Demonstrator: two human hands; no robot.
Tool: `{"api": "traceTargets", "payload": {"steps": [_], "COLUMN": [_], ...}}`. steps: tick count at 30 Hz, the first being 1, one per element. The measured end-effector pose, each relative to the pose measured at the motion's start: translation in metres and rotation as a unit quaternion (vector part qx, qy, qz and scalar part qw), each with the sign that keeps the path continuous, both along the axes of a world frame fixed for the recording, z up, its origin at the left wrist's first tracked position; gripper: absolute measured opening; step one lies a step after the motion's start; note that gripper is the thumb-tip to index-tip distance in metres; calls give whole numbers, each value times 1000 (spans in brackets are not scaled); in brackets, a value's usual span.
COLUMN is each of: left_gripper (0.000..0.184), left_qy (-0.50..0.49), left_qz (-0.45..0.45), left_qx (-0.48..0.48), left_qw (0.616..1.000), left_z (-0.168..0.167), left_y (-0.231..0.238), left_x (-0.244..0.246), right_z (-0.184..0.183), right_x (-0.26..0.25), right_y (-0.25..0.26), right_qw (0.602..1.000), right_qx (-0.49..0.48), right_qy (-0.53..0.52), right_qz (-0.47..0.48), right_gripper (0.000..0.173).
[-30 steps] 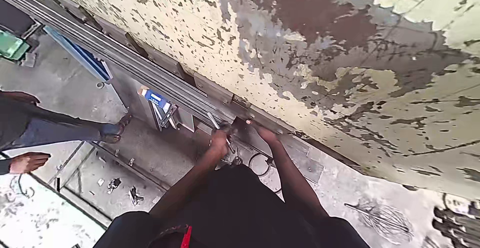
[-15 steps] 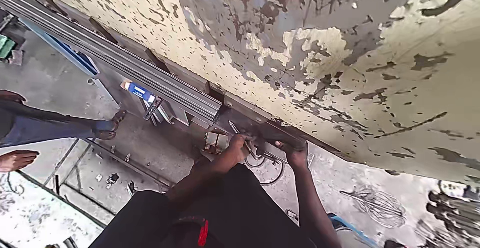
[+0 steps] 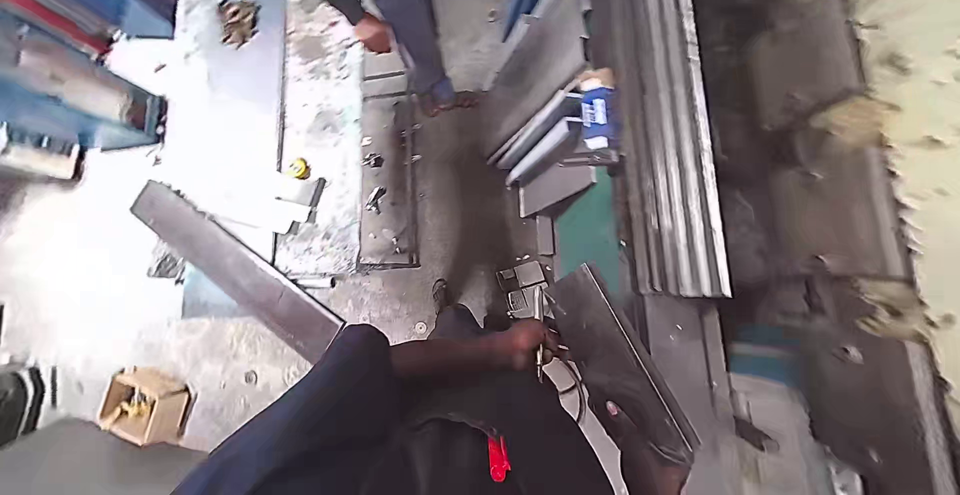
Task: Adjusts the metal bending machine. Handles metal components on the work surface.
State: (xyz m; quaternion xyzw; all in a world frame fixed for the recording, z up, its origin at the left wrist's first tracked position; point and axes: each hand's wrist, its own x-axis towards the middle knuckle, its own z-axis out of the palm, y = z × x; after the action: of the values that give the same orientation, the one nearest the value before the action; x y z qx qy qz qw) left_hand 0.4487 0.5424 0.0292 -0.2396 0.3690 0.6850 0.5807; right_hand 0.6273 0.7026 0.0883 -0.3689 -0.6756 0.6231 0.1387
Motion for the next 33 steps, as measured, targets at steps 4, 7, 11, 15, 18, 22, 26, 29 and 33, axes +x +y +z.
{"api": "traceTargets", "payload": {"steps": [4,7,11,15,18,22,26,29,33], "left_gripper": [19,19,28,46,47,32,26,56,21], "left_qy": [29,32,54,116,170,117,57,-12,-24], "left_qz": [144,270,405,452,483,615,709,737,675], "left_qx": [-75,-115,-161,-164,-191,-221,-257,-290,-356], "left_qw": [986,955,898,869,838,748,654,610,645], "left_z": [-5,-8,-27,-32,-11,4,-10,-8,-5], "left_y": [-112,-192,-300,-408,-464,-505,-524,-530,-535], "left_x": [-21,-39,-70,-73,-39,49,143,186,182], "right_z": [7,-4,-35,-60,-80,-113,-136,-139,-128], "right_x": [-103,-182,-275,-340,-371,-400,-411,-417,-442], "right_y": [-67,-138,-246,-362,-439,-531,-586,-605,-608], "right_qw": [990,974,937,909,887,873,856,866,860], "right_qx": [-42,-99,-200,-265,-302,-342,-378,-319,-192], "right_qy": [-41,-42,-9,-5,-16,-11,0,-28,-102], "right_qz": [127,198,287,320,348,347,353,385,462], "right_gripper": [72,80,78,72,69,63,57,56,54]}}
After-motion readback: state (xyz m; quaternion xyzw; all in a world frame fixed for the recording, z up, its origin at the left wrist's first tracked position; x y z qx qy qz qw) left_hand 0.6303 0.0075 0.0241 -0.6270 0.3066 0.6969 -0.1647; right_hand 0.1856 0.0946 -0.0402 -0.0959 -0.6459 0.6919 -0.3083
